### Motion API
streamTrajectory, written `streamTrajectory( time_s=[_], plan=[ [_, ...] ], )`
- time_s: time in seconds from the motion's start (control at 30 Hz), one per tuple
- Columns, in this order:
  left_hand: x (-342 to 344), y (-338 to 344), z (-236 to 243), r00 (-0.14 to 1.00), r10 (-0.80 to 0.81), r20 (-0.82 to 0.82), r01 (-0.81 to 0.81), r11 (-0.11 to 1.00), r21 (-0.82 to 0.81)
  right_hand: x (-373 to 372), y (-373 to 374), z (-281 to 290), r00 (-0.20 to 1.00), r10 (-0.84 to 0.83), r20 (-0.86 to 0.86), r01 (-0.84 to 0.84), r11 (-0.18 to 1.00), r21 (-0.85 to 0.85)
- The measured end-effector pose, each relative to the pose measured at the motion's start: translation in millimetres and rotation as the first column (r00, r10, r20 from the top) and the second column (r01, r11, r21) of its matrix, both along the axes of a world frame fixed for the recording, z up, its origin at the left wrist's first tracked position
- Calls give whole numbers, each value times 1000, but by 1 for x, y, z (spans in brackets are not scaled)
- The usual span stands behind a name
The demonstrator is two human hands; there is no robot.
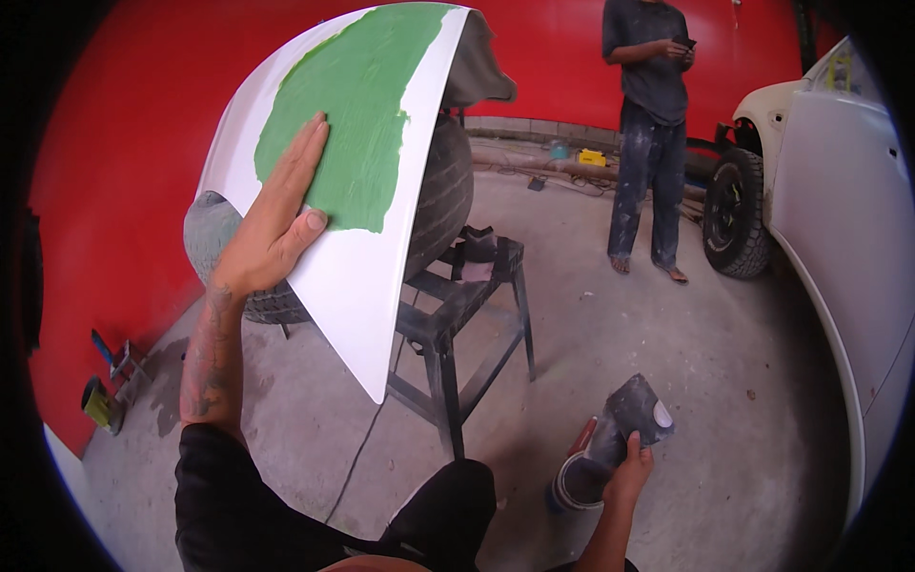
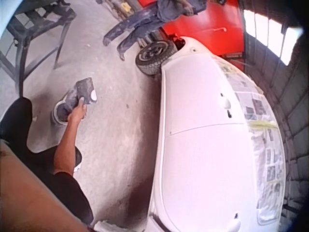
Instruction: The person feels the surface of a car panel by hand, scoops putty from a can onto a spreader, applies hardener from a tube onto the putty, and mixes the filler using two spreaders.
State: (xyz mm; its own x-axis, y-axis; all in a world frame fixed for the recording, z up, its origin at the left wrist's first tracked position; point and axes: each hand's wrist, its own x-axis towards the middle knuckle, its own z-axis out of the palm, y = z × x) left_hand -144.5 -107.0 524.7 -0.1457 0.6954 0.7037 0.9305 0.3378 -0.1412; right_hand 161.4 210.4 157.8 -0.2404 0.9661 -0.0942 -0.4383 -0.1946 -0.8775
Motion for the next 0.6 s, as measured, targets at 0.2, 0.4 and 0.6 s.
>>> streamTrajectory(
  time_s=[0.2, 0.4, 0.6],
  plan=[
    [-30, 33, 33, 999, 30, -32, -28, 997, 70, 4, 8, -12, 1000, 18, 6, -18, 1000, 3],
    [-57, 56, 61, 990, 76, -120, -61, 990, 126, 2, 8, -13, 1000, -5, 29, 5, 1000, 24],
    [-79, 28, 53, 998, 47, 49, -55, 984, 167, 4, 1, 0, 999, 5, 44, -4, 1000, -22]
  ],
)
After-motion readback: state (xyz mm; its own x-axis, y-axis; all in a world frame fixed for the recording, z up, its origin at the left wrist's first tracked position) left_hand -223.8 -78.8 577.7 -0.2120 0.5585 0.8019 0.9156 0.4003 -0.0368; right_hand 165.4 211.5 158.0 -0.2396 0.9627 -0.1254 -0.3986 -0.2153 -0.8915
